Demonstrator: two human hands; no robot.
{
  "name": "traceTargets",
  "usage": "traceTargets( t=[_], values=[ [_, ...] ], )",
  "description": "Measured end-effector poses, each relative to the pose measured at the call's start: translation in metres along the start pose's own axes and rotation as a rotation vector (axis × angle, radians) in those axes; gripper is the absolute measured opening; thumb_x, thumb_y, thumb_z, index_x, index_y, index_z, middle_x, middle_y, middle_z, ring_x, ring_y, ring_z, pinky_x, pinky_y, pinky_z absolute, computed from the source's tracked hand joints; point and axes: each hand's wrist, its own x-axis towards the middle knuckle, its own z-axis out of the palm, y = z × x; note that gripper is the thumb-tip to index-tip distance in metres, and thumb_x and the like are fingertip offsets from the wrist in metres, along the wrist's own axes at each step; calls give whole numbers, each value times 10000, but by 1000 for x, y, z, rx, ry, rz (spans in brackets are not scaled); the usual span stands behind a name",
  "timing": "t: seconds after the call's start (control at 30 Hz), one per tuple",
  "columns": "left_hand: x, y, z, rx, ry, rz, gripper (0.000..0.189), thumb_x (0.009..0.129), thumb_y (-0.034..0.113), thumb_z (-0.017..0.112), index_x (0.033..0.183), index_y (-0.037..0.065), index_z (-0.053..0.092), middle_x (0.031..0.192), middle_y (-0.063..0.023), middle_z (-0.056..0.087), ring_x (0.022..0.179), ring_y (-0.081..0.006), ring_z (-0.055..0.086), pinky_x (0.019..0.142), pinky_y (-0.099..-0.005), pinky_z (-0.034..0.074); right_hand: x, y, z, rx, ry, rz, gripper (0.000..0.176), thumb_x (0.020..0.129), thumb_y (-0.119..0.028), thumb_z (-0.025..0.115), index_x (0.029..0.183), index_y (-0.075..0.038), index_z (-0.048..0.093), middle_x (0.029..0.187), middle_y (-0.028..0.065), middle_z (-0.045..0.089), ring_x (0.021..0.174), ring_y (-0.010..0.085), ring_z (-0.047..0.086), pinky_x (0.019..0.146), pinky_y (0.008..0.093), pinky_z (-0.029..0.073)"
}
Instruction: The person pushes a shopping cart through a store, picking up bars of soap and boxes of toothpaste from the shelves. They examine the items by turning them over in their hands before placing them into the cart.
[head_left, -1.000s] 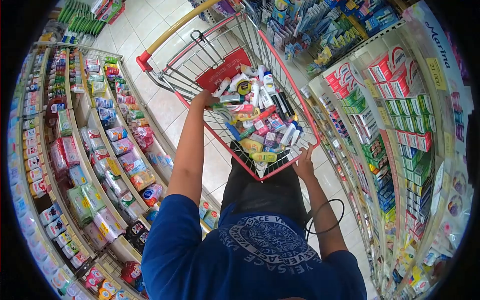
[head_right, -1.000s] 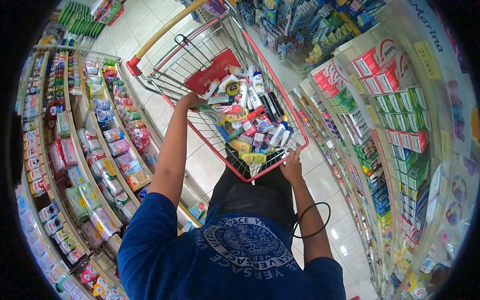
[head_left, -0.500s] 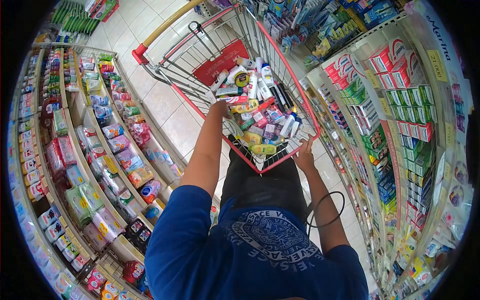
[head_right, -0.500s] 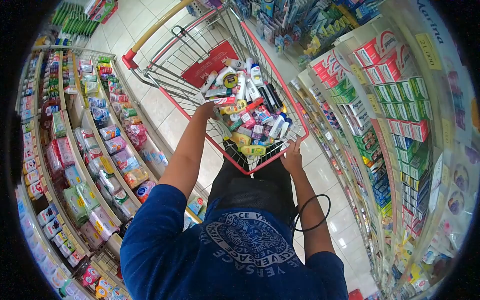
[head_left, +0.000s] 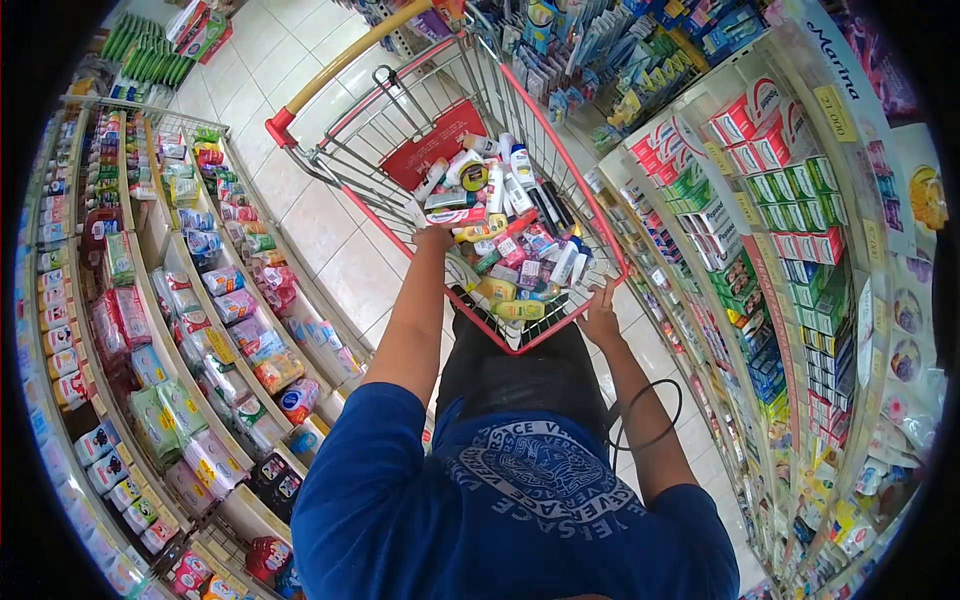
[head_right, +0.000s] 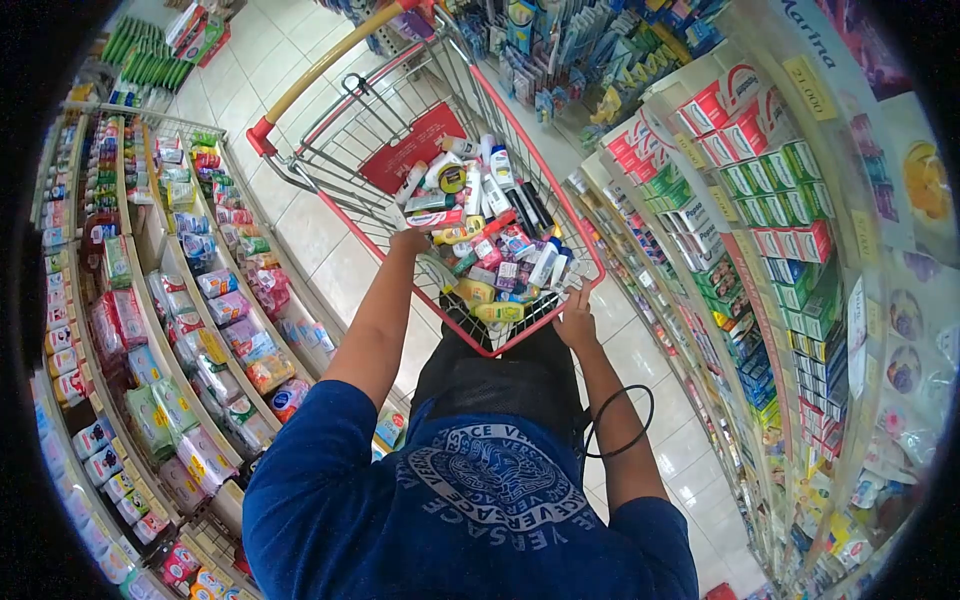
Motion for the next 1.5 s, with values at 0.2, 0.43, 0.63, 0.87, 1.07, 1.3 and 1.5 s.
traceTargets(
  t=[0.2,0.43,0.63,0.87,1.07,1.3,1.5],
  values=[
    [11,-4,8,-46,27,-71,440,780,200,531,1212,120,511,1136,-90,592,1070,-232,559,862,-399,453,-1,2,2,2,-13,-2,675,628,-86,705,1178,-76,315,1379,181,105,986,444,512,763,468,490],
    [12,-6,13,-25,132,44,356,751,188,568,1101,125,596,1070,-90,620,1017,-244,583,821,-402,471,0,1,3,-4,15,-14,668,625,-84,702,1179,-72,328,1379,185,118,988,448,512,756,480,490],
    [27,-12,23,45,92,173,340,742,191,579,1076,138,610,1060,-90,623,1003,-251,587,809,-407,475,-2,-2,0,-31,5,1,653,640,-101,703,1178,-74,334,1378,182,120,986,443,516,749,478,493],
    [-105,-12,-12,-197,618,464,304,787,68,483,1055,163,591,1103,-78,586,1099,-254,514,969,-491,326,0,4,0,-15,-33,-5,689,640,-111,707,1196,-94,301,1379,177,86,1001,446,509,773,475,492],
    [-153,-17,29,-214,923,296,330,727,80,535,1043,149,602,1315,-85,382,1305,-311,226,1006,-569,218,1,13,2,1,-92,-34,699,649,-125,698,1214,-85,289,1388,198,36,1024,464,494,825,488,467],
    [-147,-6,33,-209,800,148,301,700,150,581,999,148,616,1363,-136,303,1349,-335,89,971,-667,171,0,15,-12,4,-191,20,673,637,-140,686,1210,-119,334,1365,260,61,1035,472,485,846,474,461],
    [-142,-17,28,-186,676,230,319,748,188,568,1066,165,578,1377,-178,258,1347,-366,31,943,-682,207,-11,14,-54,590,-185,-157,390,749,39,515,1117,-84,550,1208,93,447,1119,207,456,820,308,455]
  ],
)
